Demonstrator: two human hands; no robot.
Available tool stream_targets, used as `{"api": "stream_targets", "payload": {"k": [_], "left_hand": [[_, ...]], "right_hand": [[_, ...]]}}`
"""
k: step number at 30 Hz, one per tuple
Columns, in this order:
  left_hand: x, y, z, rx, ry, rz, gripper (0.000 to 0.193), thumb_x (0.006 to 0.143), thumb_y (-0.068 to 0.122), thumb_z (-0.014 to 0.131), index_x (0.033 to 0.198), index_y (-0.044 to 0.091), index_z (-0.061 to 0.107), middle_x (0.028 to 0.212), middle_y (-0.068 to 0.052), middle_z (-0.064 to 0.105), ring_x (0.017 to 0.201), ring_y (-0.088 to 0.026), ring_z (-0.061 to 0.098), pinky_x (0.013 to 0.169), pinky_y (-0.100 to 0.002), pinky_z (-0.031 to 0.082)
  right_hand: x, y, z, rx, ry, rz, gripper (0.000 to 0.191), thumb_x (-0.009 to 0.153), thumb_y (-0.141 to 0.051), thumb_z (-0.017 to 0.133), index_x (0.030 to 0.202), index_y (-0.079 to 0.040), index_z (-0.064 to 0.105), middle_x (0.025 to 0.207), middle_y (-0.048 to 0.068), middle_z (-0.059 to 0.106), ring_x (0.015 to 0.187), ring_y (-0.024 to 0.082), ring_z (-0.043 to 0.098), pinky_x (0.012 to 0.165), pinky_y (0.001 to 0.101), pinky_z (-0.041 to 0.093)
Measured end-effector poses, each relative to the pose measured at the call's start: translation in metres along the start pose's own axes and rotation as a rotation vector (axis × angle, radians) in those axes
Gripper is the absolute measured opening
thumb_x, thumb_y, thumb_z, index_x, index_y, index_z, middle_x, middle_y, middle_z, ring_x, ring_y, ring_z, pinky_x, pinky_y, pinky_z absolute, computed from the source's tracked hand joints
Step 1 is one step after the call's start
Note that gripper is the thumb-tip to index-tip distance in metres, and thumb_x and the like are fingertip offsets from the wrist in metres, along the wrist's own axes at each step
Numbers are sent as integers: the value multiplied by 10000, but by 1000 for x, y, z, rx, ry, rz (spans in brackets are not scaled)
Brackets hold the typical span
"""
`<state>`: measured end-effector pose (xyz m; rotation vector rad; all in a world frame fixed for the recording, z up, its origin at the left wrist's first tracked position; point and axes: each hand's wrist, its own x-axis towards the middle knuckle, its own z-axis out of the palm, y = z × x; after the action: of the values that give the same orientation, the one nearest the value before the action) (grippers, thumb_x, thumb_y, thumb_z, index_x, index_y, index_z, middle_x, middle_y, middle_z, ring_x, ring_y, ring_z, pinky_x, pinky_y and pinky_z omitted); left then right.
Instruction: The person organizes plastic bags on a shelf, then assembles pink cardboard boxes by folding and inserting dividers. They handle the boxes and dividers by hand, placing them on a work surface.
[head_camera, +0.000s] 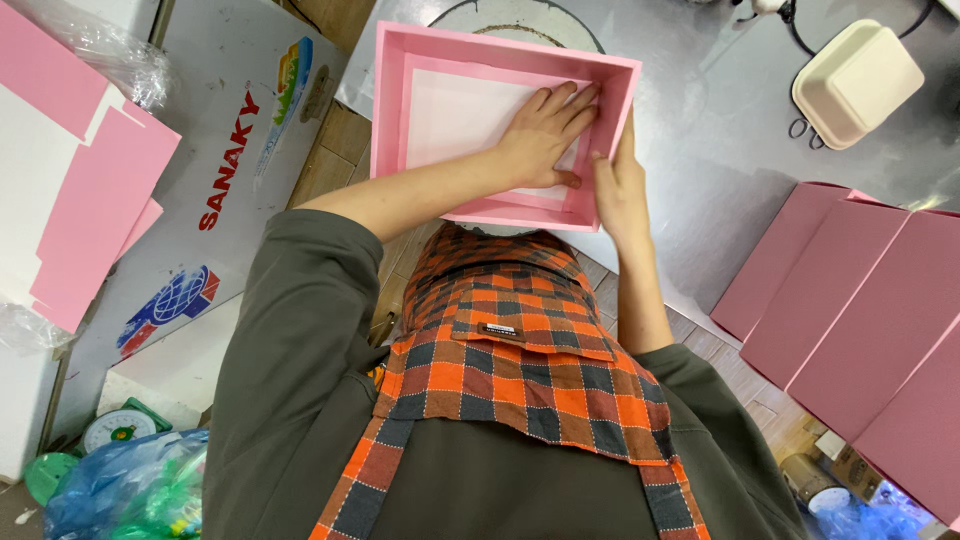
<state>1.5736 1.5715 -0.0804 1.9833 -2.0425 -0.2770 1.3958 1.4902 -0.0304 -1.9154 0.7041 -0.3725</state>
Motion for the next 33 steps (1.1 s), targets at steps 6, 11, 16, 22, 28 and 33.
{"api": "stream_targets", "payload": {"k": [6,11,16,22,28,33], "left_hand": [[-10,-3,2,-38,19,11,1180,704,699,802,1529,-39,392,1606,-214,332,1425,-399,313,1120,-504,288],[-8,0,5,-31,17,23,1154,706,662,811,1516,-47,396,1607,-228,330,1429,-403,314,1127,-500,288],[-4,-19,-4,-69,1,148,1128,727,643,817,1508,-67,420,1623,-266,311,1453,-391,318,1154,-491,288],[-1,-37,-15,-34,6,191,1026,733,612,845,1427,-51,483,1615,-243,336,1438,-383,351,1159,-492,305],[3,-34,-17,-57,46,29,1124,605,560,918,1431,-61,475,1543,-256,378,1379,-367,385,1117,-479,398],[-2,-42,-17,-59,51,53,1138,629,589,896,1446,-69,458,1551,-224,384,1388,-359,379,1126,-464,348]], "right_hand": [[-8,-7,25,-102,70,68,753,967,-24,390,1673,-98,139,1456,306,600,1227,443,675,1020,460,540],[-6,-2,28,-98,94,81,728,993,-8,399,1667,-81,135,1413,303,627,1188,434,704,976,456,559],[4,6,36,-122,130,-64,728,989,16,398,1654,-68,113,1484,339,563,1271,464,654,1050,457,540],[13,3,40,-10,125,-7,691,1027,-33,408,1674,-72,169,1466,279,614,1276,401,688,1054,429,536],[28,-4,42,5,138,14,674,1019,-53,420,1661,-72,215,1453,253,638,1195,345,728,1020,393,549],[25,-5,46,7,135,20,685,1006,-59,430,1658,-68,221,1444,252,641,1196,350,727,1019,390,547]]}}
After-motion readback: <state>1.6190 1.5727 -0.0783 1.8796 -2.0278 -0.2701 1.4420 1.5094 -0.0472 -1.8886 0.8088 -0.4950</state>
